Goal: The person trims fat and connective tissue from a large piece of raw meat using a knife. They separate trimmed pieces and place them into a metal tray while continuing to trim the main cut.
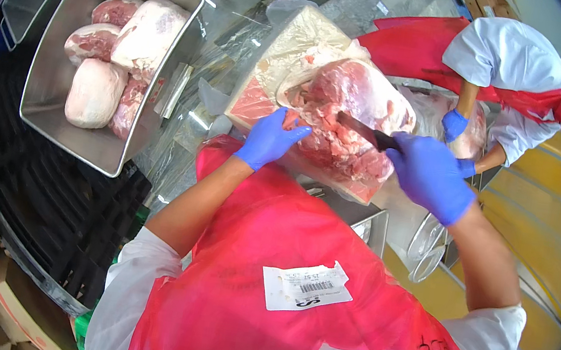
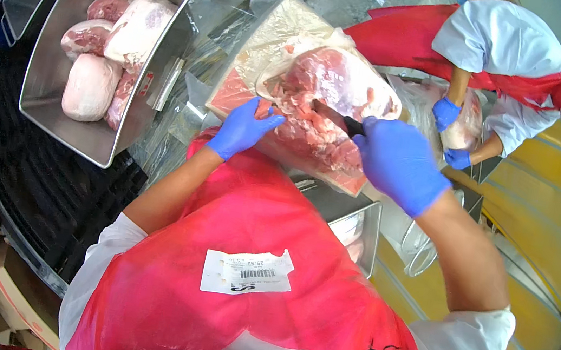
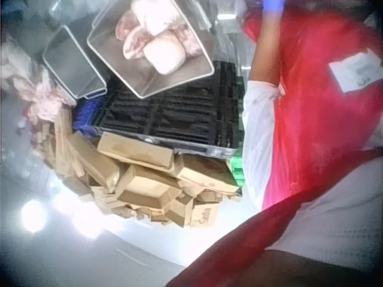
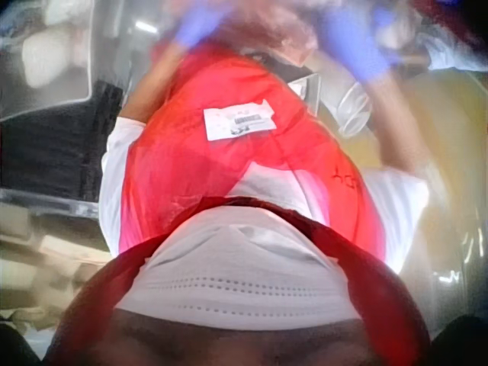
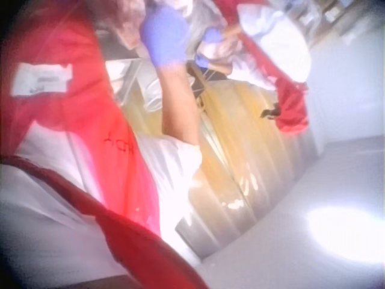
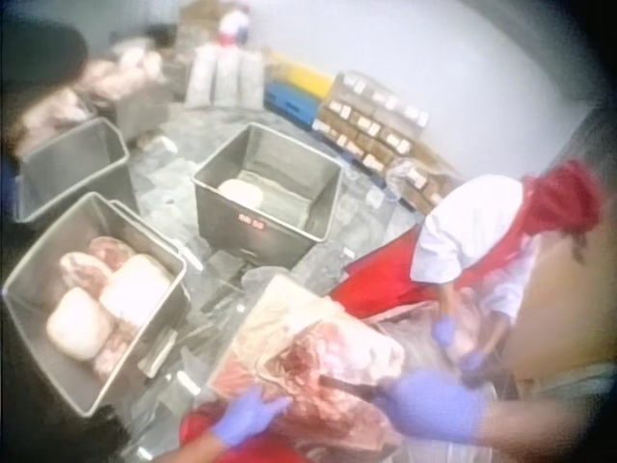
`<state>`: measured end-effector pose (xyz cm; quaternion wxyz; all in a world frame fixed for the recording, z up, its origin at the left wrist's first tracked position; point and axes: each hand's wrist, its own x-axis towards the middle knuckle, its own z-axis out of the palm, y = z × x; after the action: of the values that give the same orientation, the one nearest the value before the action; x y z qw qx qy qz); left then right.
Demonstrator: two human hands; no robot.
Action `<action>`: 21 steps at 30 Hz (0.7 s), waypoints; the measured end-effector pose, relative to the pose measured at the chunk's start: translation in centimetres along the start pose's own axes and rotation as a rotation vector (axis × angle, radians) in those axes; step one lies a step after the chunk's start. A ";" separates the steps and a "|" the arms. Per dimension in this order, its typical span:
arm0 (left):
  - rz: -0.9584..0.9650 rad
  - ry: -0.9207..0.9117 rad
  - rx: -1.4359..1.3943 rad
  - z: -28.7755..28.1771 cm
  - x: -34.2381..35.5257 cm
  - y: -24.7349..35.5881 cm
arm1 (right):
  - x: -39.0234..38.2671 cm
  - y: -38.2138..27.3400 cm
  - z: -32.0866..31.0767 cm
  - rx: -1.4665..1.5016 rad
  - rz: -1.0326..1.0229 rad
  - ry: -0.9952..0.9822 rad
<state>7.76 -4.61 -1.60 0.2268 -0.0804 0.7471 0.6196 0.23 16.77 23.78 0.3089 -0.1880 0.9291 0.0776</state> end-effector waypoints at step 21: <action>-0.479 -0.172 -1.139 6.4 0.0 -6.6 | -7.7 2.1 -2.7 -0.485 -0.296 0.072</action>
<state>11.87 0.07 -8.28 0.3403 -0.3037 0.2399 0.8570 3.63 20.31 30.68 0.2298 -0.3927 0.8562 0.2448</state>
